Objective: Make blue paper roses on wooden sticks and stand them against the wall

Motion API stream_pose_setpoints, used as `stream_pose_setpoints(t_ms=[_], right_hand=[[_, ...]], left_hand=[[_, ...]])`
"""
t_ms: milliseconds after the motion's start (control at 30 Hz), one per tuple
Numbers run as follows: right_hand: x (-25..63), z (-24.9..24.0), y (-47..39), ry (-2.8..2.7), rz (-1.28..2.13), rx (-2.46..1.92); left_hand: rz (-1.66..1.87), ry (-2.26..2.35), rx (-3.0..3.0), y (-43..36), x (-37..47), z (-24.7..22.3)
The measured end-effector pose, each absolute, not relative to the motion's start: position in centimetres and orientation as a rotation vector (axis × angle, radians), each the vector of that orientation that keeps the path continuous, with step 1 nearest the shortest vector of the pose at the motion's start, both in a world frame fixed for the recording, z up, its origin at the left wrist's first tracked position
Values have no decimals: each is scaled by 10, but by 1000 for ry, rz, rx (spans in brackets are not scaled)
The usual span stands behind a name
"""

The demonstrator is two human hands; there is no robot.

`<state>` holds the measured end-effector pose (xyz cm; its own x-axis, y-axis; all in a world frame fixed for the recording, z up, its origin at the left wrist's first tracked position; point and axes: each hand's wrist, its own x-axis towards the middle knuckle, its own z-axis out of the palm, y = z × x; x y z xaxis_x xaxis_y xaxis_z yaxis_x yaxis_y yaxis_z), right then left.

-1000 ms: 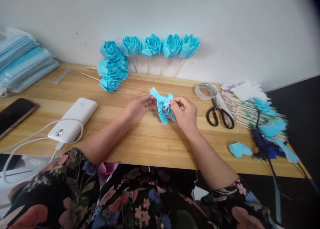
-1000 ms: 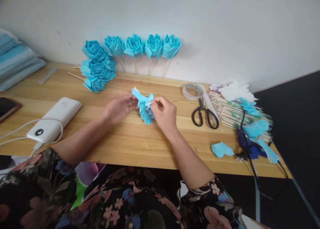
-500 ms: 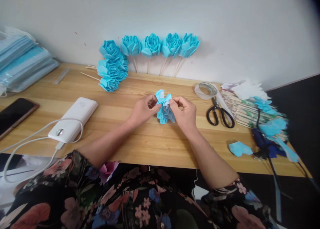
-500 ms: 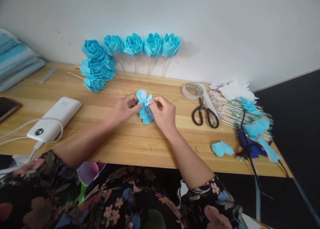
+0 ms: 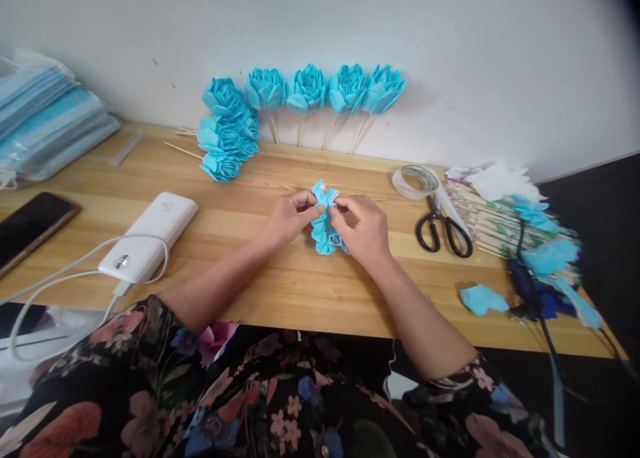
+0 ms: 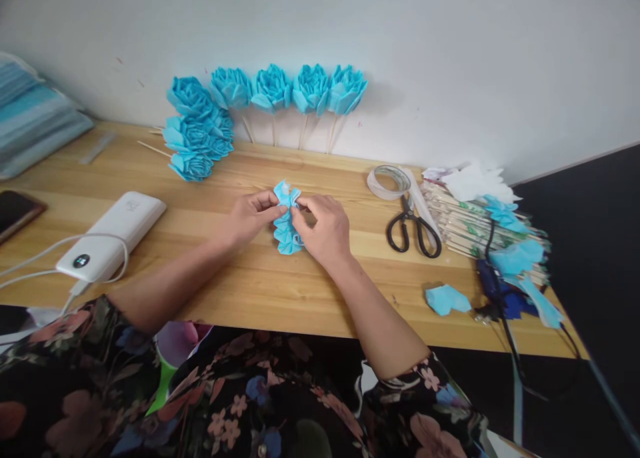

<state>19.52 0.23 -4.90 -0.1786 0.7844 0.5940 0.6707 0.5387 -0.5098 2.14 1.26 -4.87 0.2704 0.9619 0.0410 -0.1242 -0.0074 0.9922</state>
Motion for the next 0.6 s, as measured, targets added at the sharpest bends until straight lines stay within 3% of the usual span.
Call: stream_pose_setpoints(t_ms=[600], right_hand=[[192,-44,-1,-1699,315,-1355]], left_hand=[[1083,928,1048,12,24,-49]])
